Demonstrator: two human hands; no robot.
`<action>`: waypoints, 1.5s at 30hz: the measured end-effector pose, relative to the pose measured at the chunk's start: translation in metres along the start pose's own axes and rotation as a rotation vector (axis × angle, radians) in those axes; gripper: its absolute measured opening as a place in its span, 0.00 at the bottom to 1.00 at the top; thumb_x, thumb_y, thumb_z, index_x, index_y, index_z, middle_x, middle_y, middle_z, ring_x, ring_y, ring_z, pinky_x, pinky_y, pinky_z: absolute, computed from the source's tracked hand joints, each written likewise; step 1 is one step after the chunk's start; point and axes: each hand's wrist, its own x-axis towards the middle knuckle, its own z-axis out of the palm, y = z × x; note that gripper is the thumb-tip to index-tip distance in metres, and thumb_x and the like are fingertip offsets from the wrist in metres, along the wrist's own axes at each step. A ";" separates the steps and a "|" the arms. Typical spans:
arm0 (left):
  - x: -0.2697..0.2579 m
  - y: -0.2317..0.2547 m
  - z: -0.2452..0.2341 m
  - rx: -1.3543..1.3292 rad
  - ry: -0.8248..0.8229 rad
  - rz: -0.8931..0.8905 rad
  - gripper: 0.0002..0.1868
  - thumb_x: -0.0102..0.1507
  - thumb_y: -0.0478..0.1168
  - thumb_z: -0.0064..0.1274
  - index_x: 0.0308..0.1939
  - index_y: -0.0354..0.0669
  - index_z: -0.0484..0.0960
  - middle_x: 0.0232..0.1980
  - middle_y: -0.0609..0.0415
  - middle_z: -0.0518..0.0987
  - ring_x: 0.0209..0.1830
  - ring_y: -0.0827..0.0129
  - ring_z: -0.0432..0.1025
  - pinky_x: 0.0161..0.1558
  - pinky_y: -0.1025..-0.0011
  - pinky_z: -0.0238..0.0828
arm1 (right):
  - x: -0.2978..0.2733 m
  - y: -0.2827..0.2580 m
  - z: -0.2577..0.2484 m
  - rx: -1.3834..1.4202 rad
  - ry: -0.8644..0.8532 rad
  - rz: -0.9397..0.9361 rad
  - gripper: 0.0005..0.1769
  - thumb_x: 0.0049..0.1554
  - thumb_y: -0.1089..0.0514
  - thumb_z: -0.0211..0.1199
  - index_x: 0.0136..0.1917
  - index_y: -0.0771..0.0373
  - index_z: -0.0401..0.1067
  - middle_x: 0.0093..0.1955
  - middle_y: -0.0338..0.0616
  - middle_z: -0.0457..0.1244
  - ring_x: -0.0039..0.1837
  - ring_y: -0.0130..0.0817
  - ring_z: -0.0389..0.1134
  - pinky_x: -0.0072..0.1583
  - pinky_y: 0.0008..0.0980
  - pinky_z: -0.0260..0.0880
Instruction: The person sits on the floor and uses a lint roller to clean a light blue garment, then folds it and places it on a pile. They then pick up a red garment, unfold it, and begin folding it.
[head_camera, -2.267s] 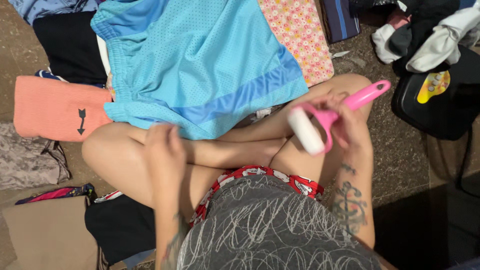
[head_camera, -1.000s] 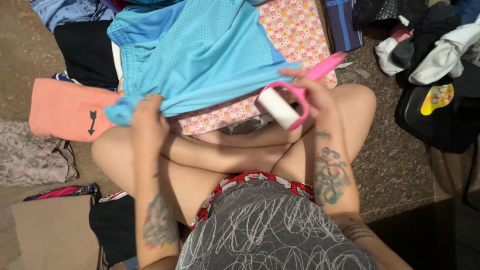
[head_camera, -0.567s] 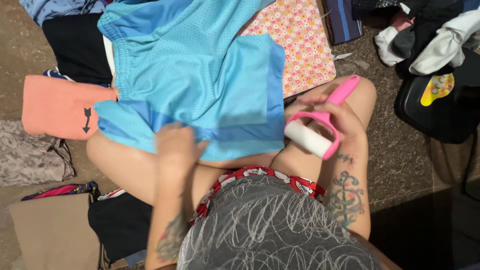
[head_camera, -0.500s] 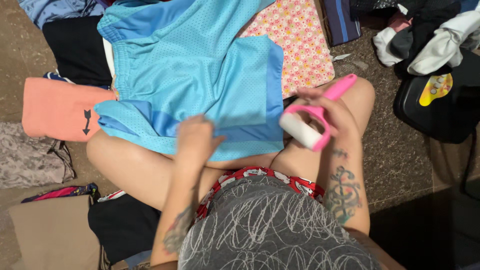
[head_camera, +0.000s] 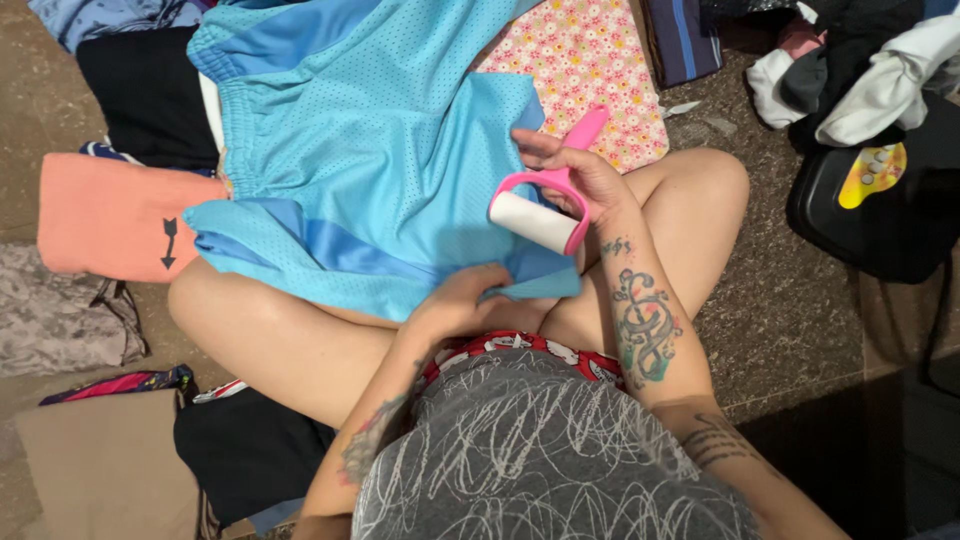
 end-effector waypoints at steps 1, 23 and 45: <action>-0.001 0.008 -0.002 -0.176 -0.033 0.015 0.12 0.62 0.37 0.56 0.48 0.36 0.79 0.43 0.45 0.80 0.43 0.59 0.75 0.47 0.66 0.71 | -0.001 -0.001 0.000 0.029 -0.039 -0.008 0.34 0.54 0.68 0.54 0.75 0.69 0.61 0.50 0.45 0.64 0.34 0.25 0.63 0.32 0.20 0.63; 0.068 -0.013 -0.057 0.245 0.524 0.098 0.20 0.64 0.39 0.59 0.60 0.41 0.77 0.61 0.44 0.77 0.62 0.48 0.72 0.65 0.58 0.70 | -0.087 -0.005 -0.028 0.223 0.481 -1.029 0.11 0.56 0.63 0.62 0.51 0.70 0.69 0.44 0.49 0.65 0.36 0.32 0.67 0.36 0.23 0.67; 0.054 -0.027 -0.093 0.406 0.367 -0.546 0.94 0.23 0.58 0.83 0.81 0.52 0.31 0.85 0.49 0.26 0.83 0.42 0.18 0.71 0.27 0.16 | 0.019 0.007 -0.024 -0.464 0.508 -0.671 0.08 0.59 0.63 0.66 0.53 0.64 0.77 0.37 0.35 0.65 0.33 0.20 0.62 0.34 0.22 0.62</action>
